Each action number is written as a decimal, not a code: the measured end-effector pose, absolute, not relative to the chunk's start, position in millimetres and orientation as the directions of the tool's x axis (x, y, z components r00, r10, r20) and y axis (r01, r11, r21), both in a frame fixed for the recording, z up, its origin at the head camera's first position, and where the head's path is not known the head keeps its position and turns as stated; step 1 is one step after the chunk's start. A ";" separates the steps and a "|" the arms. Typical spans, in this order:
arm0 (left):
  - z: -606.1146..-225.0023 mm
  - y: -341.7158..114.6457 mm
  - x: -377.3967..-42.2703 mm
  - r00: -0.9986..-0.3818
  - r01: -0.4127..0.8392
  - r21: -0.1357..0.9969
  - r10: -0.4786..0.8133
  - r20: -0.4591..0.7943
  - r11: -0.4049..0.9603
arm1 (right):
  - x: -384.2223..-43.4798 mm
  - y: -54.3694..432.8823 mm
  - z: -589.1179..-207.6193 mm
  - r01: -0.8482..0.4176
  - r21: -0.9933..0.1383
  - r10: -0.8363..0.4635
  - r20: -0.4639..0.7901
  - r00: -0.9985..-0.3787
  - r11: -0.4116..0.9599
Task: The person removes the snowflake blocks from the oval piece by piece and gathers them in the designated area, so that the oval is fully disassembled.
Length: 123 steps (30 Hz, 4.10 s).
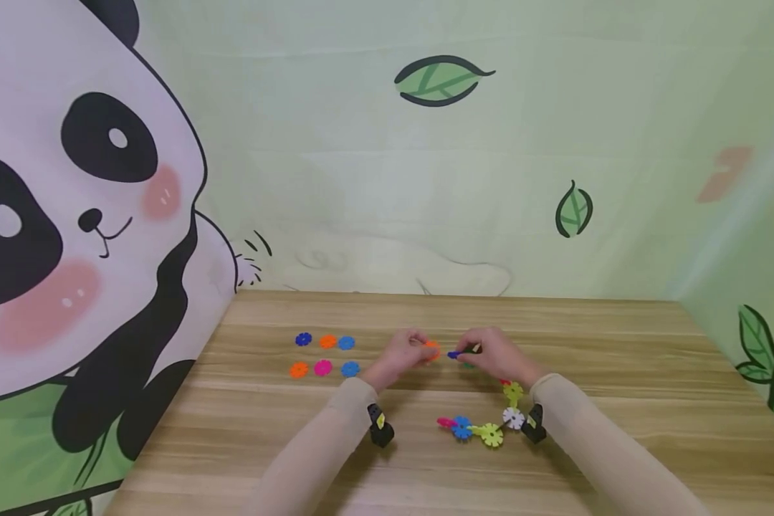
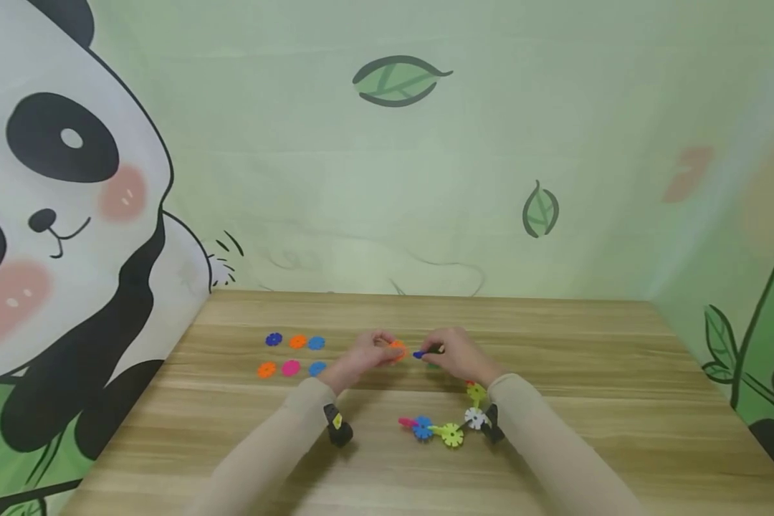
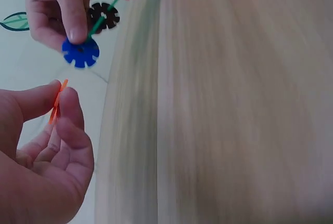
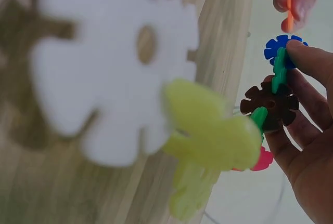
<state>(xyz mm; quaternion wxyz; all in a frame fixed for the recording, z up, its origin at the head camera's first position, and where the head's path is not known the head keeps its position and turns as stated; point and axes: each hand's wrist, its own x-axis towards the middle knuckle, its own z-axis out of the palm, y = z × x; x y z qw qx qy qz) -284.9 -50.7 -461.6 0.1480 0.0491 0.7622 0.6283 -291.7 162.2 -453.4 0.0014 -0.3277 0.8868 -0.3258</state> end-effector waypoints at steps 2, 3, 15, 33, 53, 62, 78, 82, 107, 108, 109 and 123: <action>-462.4 -57.0 -285.1 -0.948 -0.091 0.970 0.280 -0.154 0.225 | -292.1 163.6 -455.1 -0.580 -0.578 -0.581 0.211 -0.786 0.574; -462.5 -60.8 -285.3 -0.946 -0.087 0.969 0.287 -0.153 0.231 | -292.0 164.2 -455.8 -0.577 -0.582 -0.580 0.210 -0.787 0.573; -465.5 -111.3 -298.5 -0.951 -0.014 0.882 0.265 -0.156 0.471 | -289.6 167.0 -457.2 -0.544 -0.599 -0.562 0.180 -0.807 0.588; -470.7 -126.8 -316.1 -0.979 0.021 0.716 0.159 -0.126 0.697 | -291.8 163.4 -451.7 -0.556 -0.602 -0.574 0.190 -0.797 0.573; -479.0 -131.0 -325.8 -0.987 0.083 0.585 0.147 -0.063 0.807 | -292.9 164.8 -452.1 -0.555 -0.603 -0.585 0.174 -0.792 0.573; -476.3 -135.4 -322.3 -0.994 0.040 0.612 0.096 -0.059 0.790 | -295.5 165.5 -456.0 -0.563 -0.594 -0.586 0.181 -0.790 0.575; -465.0 -117.4 -299.2 -0.967 0.216 0.729 0.248 0.064 0.650 | -294.5 163.5 -456.5 -0.558 -0.589 -0.572 0.190 -0.798 0.584; -467.2 -105.0 -294.4 -0.952 0.259 0.763 0.290 0.099 0.592 | -293.7 162.3 -455.6 -0.542 -0.593 -0.559 0.179 -0.810 0.596; -469.9 -41.8 -285.0 -0.921 0.201 0.902 0.387 0.042 0.381 | -294.3 157.3 -456.6 -0.534 -0.627 -0.573 0.165 -0.803 0.568; -469.6 -40.8 -284.8 -0.922 0.200 0.903 0.386 0.042 0.381 | -294.9 157.3 -457.2 -0.536 -0.626 -0.574 0.166 -0.802 0.567; -469.3 -39.9 -284.6 -0.922 0.202 0.901 0.384 0.043 0.384 | -295.3 157.2 -457.9 -0.534 -0.628 -0.573 0.165 -0.803 0.566; -468.0 -36.1 -284.1 -0.929 0.210 0.885 0.367 0.048 0.415 | -293.2 159.2 -456.9 -0.526 -0.644 -0.575 0.160 -0.802 0.555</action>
